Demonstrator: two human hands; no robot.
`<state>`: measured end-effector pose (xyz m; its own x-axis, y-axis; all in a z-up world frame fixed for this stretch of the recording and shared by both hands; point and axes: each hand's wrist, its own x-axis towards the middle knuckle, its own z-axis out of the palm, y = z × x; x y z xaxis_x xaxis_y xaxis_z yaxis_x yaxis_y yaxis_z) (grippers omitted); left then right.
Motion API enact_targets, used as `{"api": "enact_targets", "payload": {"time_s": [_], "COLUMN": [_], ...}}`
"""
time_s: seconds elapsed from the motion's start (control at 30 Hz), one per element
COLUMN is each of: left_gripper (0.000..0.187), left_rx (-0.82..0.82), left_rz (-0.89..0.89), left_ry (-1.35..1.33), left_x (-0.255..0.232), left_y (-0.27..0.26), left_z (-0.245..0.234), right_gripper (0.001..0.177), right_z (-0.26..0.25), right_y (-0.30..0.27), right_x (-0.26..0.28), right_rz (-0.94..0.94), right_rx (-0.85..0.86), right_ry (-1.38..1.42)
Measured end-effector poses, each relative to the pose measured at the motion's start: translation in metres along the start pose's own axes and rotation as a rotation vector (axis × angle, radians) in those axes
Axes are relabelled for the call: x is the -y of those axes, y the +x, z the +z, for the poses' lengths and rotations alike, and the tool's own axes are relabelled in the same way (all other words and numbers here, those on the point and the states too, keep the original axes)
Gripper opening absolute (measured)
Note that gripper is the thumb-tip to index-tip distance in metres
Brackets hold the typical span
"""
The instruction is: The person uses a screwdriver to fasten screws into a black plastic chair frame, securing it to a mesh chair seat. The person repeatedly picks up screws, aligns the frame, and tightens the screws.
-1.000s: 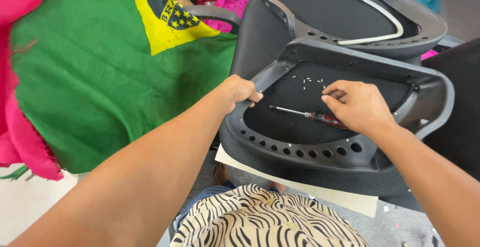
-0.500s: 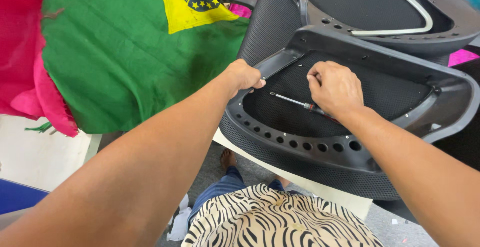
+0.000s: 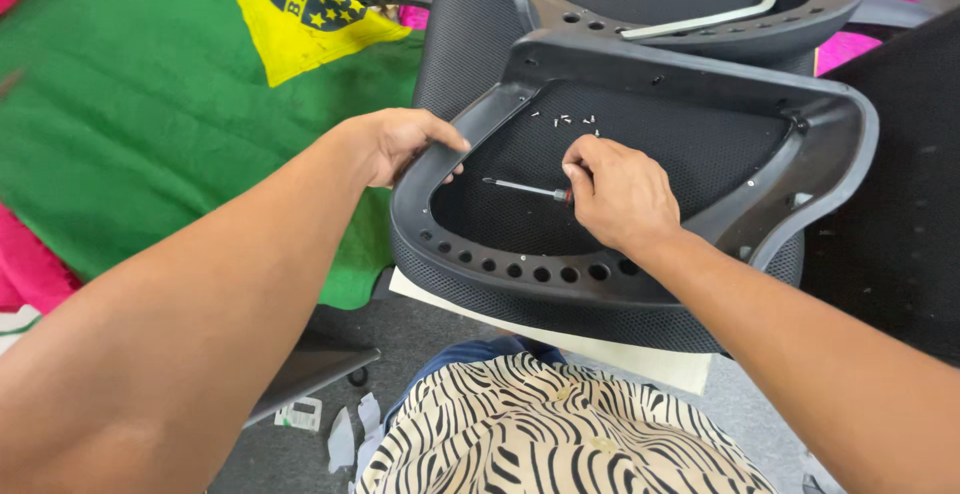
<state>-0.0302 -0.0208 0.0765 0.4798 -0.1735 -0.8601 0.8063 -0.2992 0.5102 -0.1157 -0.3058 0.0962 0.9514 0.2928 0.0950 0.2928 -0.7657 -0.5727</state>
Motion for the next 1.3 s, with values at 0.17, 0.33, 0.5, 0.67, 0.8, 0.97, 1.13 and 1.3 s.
{"api": "enact_targets", "payload": {"time_s": [0.17, 0.33, 0.5, 0.67, 0.8, 0.97, 1.13, 1.3], "left_gripper": [0.04, 0.035, 0.041, 0.036, 0.03, 0.028, 0.026, 0.032], "left_rx": [0.053, 0.169, 0.103, 0.191, 0.137, 0.149, 0.182, 0.247], "left_rz": [0.079, 0.125, 0.102, 0.201, 0.205, 0.195, 0.199, 0.211], "left_ry": [-0.128, 0.23, 0.222, 0.123, 0.111, 0.074, 0.032, -0.099], "left_x": [-0.04, -0.088, -0.075, -0.058, -0.05, -0.049, -0.048, -0.038], "left_y": [-0.001, 0.014, 0.03, 0.042, 0.036, 0.033, 0.036, 0.035], "left_z": [0.002, 0.024, 0.022, 0.014, 0.011, 0.009, 0.006, -0.008], "right_gripper": [0.009, 0.008, 0.008, 0.006, 0.005, 0.004, 0.006, 0.01], "right_z": [0.0, 0.004, 0.009, 0.006, 0.002, 0.003, -0.016, -0.042], "right_y": [0.006, 0.012, 0.017, 0.017, 0.012, 0.009, 0.009, 0.005], "right_x": [-0.004, -0.002, 0.001, 0.007, 0.013, 0.024, 0.027, 0.02], "right_rz": [-0.022, -0.062, -0.06, -0.034, -0.096, -0.158, -0.057, 0.232], "right_rx": [0.051, 0.057, 0.053, 0.051, 0.012, -0.004, -0.054, 0.05], "right_ry": [0.016, 0.0, -0.015, -0.01, -0.022, -0.107, -0.085, -0.155]}}
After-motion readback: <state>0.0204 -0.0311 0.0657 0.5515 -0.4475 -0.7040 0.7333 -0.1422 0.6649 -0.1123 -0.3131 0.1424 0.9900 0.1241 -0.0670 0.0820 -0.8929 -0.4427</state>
